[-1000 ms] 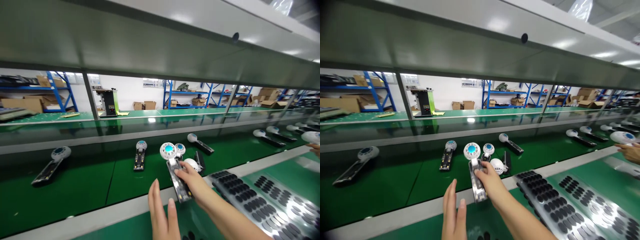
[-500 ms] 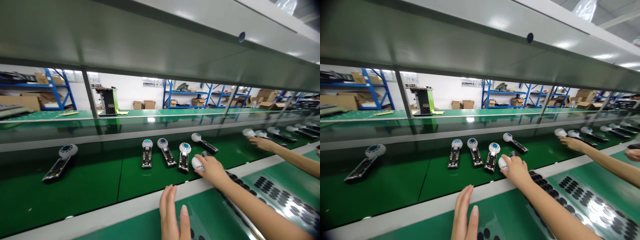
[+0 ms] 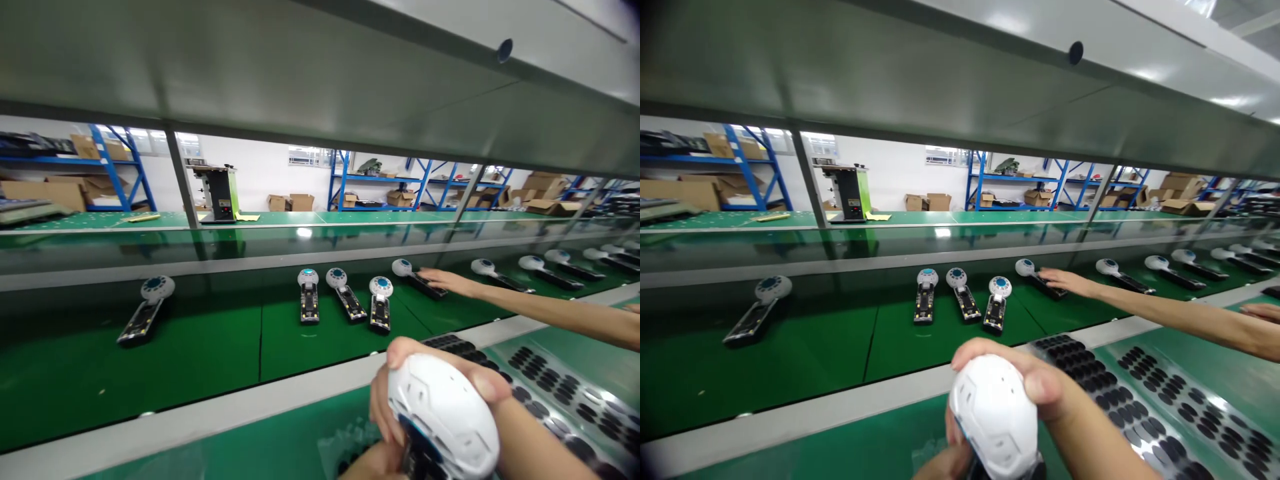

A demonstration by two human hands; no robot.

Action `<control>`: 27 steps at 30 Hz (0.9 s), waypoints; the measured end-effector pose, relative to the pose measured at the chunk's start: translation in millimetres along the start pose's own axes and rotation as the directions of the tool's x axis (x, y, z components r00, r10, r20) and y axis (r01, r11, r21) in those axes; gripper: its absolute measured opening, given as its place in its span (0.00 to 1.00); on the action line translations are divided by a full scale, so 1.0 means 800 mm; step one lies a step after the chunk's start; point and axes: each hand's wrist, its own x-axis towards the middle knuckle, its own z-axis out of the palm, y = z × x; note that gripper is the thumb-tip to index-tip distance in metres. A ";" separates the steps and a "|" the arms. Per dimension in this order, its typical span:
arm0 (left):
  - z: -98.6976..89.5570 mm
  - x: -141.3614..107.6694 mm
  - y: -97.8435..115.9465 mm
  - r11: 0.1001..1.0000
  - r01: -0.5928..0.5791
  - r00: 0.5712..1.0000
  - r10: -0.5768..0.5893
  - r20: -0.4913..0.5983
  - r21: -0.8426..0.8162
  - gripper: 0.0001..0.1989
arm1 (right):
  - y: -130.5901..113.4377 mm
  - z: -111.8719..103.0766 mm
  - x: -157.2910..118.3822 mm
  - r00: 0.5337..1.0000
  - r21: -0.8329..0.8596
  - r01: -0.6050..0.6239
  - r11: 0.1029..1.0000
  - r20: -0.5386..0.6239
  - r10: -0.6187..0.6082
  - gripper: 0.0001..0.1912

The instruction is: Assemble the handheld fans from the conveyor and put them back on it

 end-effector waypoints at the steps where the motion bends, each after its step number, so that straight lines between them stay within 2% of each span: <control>1: 0.010 0.015 0.001 1.000 -0.004 0.999 0.003 -0.035 -0.024 0.26 | 0.012 0.003 0.007 0.995 0.041 0.083 0.996 -0.053 -0.081 0.38; 2: 0.021 0.030 0.003 0.999 -0.013 0.998 0.010 -0.060 -0.049 0.26 | 0.021 0.004 0.014 0.985 0.101 0.156 0.983 -0.085 -0.148 0.38; 3: 0.032 0.042 0.004 0.986 -0.030 0.986 0.002 -0.167 -0.163 0.27 | 0.026 0.005 0.019 0.973 0.146 0.209 0.967 -0.126 -0.191 0.39; 4: 0.040 0.050 0.004 0.979 -0.033 0.983 -0.005 -0.185 -0.200 0.29 | 0.029 0.006 0.024 0.960 0.139 0.225 0.964 -0.204 -0.194 0.41; 6: 0.045 0.047 0.004 0.969 -0.020 0.982 -0.029 -0.189 -0.248 0.32 | 0.028 0.007 0.032 0.920 0.026 0.135 0.991 -0.374 -0.115 0.40; 8: 0.031 0.025 0.004 0.957 -0.005 0.984 -0.046 -0.172 -0.289 0.35 | 0.029 0.009 0.032 0.859 -0.110 -0.040 0.993 -0.511 -0.022 0.34; 9: 0.018 0.012 0.005 0.949 -0.001 0.983 -0.057 -0.173 -0.316 0.34 | 0.031 0.010 0.029 0.839 -0.165 -0.132 0.978 -0.544 0.021 0.31; 11: -0.009 -0.009 0.009 0.907 -0.012 0.959 -0.109 -0.261 -0.421 0.25 | 0.038 0.015 0.015 0.833 -0.247 -0.257 0.934 -0.546 0.085 0.22; 14: -0.034 -0.018 0.016 0.872 -0.102 0.887 -0.137 -0.441 -0.478 0.18 | 0.052 0.023 -0.021 0.846 -0.398 -0.382 0.834 -0.514 0.142 0.03; 15: -0.036 -0.017 0.017 0.873 -0.114 0.867 -0.146 -0.477 -0.474 0.17 | 0.055 0.026 -0.033 0.858 -0.487 -0.420 0.766 -0.488 0.160 0.04; 16: -0.035 -0.016 0.018 0.879 -0.111 0.854 -0.155 -0.497 -0.464 0.16 | 0.057 0.027 -0.042 0.868 -0.578 -0.450 0.681 -0.462 0.182 0.08; 19: -0.027 -0.012 0.017 0.903 -0.096 0.850 -0.145 -0.507 -0.418 0.15 | 0.062 0.029 -0.054 0.883 -0.771 -0.469 0.431 -0.413 0.223 0.15; 22: -0.025 -0.008 0.012 0.924 -0.105 0.847 -0.110 -0.520 -0.368 0.16 | 0.065 0.030 -0.045 0.897 -0.820 -0.440 0.367 -0.382 0.223 0.14; 27: -0.035 0.000 0.002 0.942 -0.152 0.818 -0.050 -0.573 -0.300 0.21 | 0.069 0.037 -0.025 0.884 -0.812 -0.465 0.353 -0.404 0.236 0.11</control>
